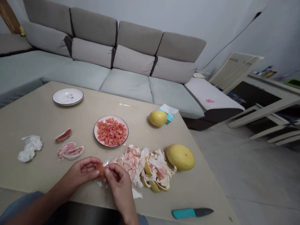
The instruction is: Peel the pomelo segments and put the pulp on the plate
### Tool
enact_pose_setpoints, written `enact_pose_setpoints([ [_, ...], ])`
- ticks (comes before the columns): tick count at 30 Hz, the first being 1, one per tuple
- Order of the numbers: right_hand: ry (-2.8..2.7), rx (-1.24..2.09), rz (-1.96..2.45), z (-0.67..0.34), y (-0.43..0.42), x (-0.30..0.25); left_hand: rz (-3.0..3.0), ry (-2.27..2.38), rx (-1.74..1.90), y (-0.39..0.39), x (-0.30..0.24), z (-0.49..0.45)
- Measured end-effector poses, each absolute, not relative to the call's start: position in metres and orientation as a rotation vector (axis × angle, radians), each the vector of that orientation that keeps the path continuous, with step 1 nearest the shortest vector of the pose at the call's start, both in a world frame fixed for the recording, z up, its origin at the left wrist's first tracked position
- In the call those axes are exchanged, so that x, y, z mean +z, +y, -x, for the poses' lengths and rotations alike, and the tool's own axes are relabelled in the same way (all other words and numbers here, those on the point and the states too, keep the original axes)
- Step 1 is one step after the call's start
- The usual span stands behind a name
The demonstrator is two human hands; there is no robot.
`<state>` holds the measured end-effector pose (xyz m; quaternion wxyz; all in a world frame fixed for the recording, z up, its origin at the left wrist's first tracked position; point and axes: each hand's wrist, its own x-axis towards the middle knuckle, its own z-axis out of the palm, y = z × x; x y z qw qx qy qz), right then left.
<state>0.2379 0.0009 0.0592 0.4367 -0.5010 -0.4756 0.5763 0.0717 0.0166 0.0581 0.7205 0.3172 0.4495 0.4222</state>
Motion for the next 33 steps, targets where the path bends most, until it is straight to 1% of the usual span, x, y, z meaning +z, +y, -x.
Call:
enact_pose_setpoints([
  [5, -1.07, 1.599, 1.147, -0.241, 0.001, 0.057, -0.591, 0.89, 0.868, 0.014, 0.056, -0.068],
  [10, -0.792, 1.822, 0.979, -0.239, 0.002, 0.053, -0.441, 0.735, 0.773, 0.016, 0.061, -0.065],
  [13, -0.698, 1.862, 0.92, -0.235, 0.001, 0.053, -0.399, 0.645, 0.768, 0.018, 0.064, -0.065],
  [17, -0.699, 1.831, 0.959, -0.236, 0.003, 0.058, -0.402, 0.64, 0.796, 0.019, 0.066, -0.063],
  [19, -0.802, 1.714, 1.053, -0.242, 0.015, 0.06, -0.424, 0.684, 0.839, 0.02, 0.066, -0.06],
  [20, -0.885, 1.605, 1.125, -0.245, 0.025, 0.06, -0.433, 0.71, 0.864, 0.021, 0.065, -0.059],
  [22, -1.135, 1.232, 1.322, -0.252, 0.05, 0.059, -0.441, 0.763, 0.927, 0.023, 0.063, -0.057],
  [25, -1.245, 0.988, 1.392, -0.254, 0.093, 0.053, -0.425, 0.822, 1.025, 0.026, 0.058, -0.055],
  [29, -1.338, 0.813, 1.405, -0.247, 0.118, 0.049, -0.378, 0.882, 1.087, 0.027, 0.054, -0.056],
  [33, -1.396, 0.805, 1.394, -0.241, 0.089, 0.062, -0.488, 0.913, 1.079, 0.025, 0.059, -0.058],
])
